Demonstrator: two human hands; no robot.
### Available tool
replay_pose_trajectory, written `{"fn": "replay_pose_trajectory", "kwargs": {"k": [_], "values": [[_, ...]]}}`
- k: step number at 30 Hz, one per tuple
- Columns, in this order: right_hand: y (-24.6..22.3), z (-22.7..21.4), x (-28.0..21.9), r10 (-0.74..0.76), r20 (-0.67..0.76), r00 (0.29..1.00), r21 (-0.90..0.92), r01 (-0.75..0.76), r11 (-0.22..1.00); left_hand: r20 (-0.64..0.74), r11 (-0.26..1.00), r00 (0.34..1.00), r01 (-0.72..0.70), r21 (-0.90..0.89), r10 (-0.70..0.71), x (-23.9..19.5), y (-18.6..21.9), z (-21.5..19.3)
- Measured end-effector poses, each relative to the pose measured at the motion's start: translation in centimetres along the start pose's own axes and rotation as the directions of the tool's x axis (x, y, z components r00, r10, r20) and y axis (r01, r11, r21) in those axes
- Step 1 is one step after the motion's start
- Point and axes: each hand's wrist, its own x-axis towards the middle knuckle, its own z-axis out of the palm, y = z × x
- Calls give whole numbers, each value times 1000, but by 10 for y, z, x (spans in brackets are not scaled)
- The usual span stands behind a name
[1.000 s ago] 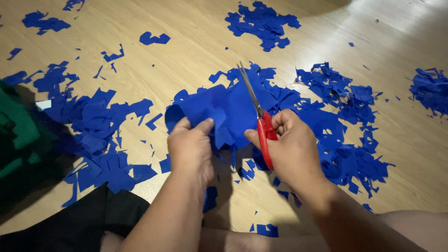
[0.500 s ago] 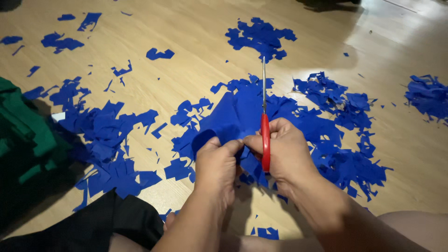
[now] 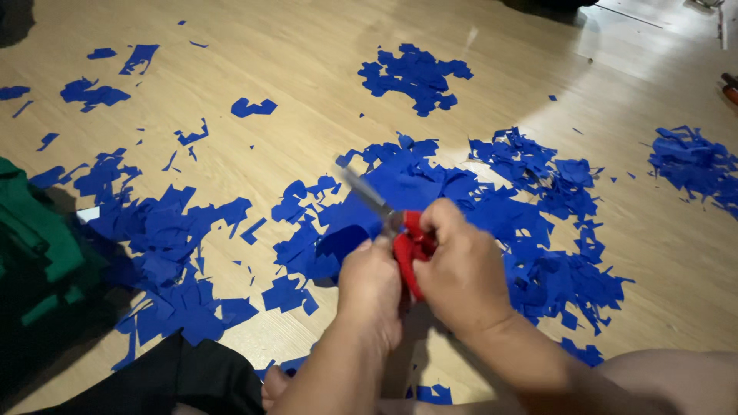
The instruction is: The person sits on the floor and uses red scissors to cut a large sheet of blue paper into small, irregular pieces. The cut pieces accumulate on the floor around the person as they continue cutting.
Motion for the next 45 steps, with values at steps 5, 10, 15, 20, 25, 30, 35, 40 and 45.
{"fn": "replay_pose_trajectory", "kwargs": {"k": [5, 10, 15, 20, 25, 30, 35, 40, 45], "values": [[3, 4, -6, -39, 101, 994, -15, 41, 999, -47, 995, 994, 96, -32, -97, -7, 9, -4], [5, 4, -4, -46, 174, 984, -30, 52, 998, -40, 993, 992, 116, -22, -117, -9, 13, -9], [10, -2, 3, -31, 292, 956, 12, 29, 1000, 44, 992, 991, 127, 25, -128, -17, 13, -14], [10, -6, -1, -73, 288, 955, 86, 50, 995, 91, 992, 989, 110, 55, -115, -12, 7, -15], [21, -7, 0, -89, 326, 941, 79, 67, 995, 41, 977, 993, 104, 187, -113, -8, 10, -18], [30, 0, -8, -181, 266, 947, 37, 178, 983, -32, 993, 999, 18, 113, -14, -1, -2, -18], [32, 5, -16, -211, 245, 946, 32, 210, 977, -96, 992, 990, 111, 58, -105, -16, 5, -15], [33, 5, -16, -187, 289, 939, 1, 195, 981, -124, 983, 980, 167, 78, -157, -16, -1, -20], [45, 3, -10, -268, 373, 888, 79, 257, 963, -93, 966, 963, 247, -79, -254, -9, -15, -25]]}}
